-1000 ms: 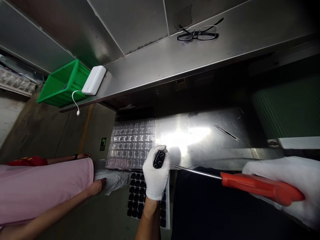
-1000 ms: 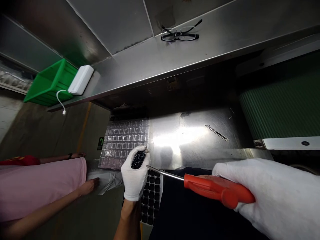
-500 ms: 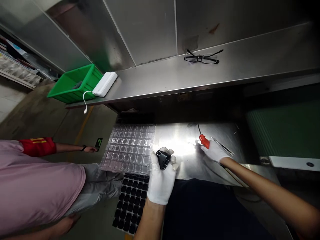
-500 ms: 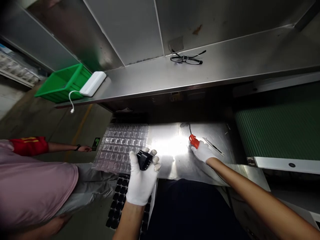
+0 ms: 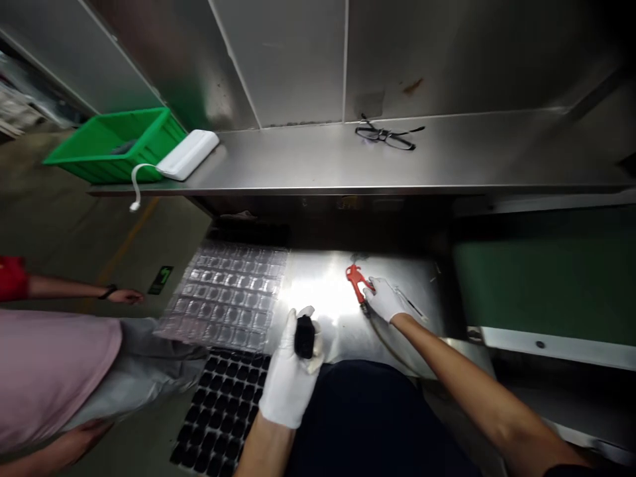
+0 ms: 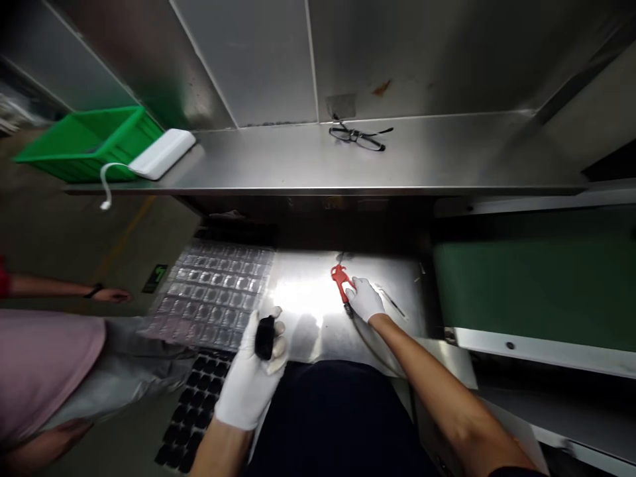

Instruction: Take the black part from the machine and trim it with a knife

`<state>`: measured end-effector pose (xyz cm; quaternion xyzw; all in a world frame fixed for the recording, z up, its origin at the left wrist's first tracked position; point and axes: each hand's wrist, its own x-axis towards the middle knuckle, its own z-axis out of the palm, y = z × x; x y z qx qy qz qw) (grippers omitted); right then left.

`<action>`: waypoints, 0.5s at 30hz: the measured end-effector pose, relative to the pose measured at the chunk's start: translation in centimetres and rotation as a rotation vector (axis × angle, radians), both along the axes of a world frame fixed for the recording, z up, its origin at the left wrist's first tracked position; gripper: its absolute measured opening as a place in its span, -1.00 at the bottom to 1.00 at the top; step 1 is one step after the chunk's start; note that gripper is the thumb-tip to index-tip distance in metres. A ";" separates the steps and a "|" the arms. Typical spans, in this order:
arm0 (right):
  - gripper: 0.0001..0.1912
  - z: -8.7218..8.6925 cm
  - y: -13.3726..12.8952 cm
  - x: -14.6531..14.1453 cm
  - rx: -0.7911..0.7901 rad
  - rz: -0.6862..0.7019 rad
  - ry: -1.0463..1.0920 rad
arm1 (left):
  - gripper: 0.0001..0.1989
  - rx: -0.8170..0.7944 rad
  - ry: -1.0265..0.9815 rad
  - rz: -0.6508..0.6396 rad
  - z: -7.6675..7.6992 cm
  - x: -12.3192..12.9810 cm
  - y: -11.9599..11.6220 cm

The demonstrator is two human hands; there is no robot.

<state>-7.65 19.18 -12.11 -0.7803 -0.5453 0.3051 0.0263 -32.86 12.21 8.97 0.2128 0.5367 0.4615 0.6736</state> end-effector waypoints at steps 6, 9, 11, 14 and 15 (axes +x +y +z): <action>-0.64 1.0 -3.1 6.0 -0.142 -0.179 -0.200 | -0.48 0.067 0.129 -0.190 0.0 0.9 0.1; -0.67 -0.1 -3.1 7.0 -0.234 -0.197 -0.154 | -0.61 -0.090 -0.074 -0.150 0.9 2.0 0.7; -0.69 -0.8 -2.9 7.0 -0.270 -0.205 -0.120 | -0.57 -0.146 -0.178 -0.117 1.3 2.4 1.0; -0.69 -1.2 -2.9 6.7 -0.288 -0.221 -0.087 | -0.54 -0.127 -0.248 -0.125 1.7 2.5 1.1; -0.70 -1.1 -3.0 6.6 -0.288 -0.229 -0.078 | -0.53 -0.121 -0.271 -0.130 1.7 2.4 1.1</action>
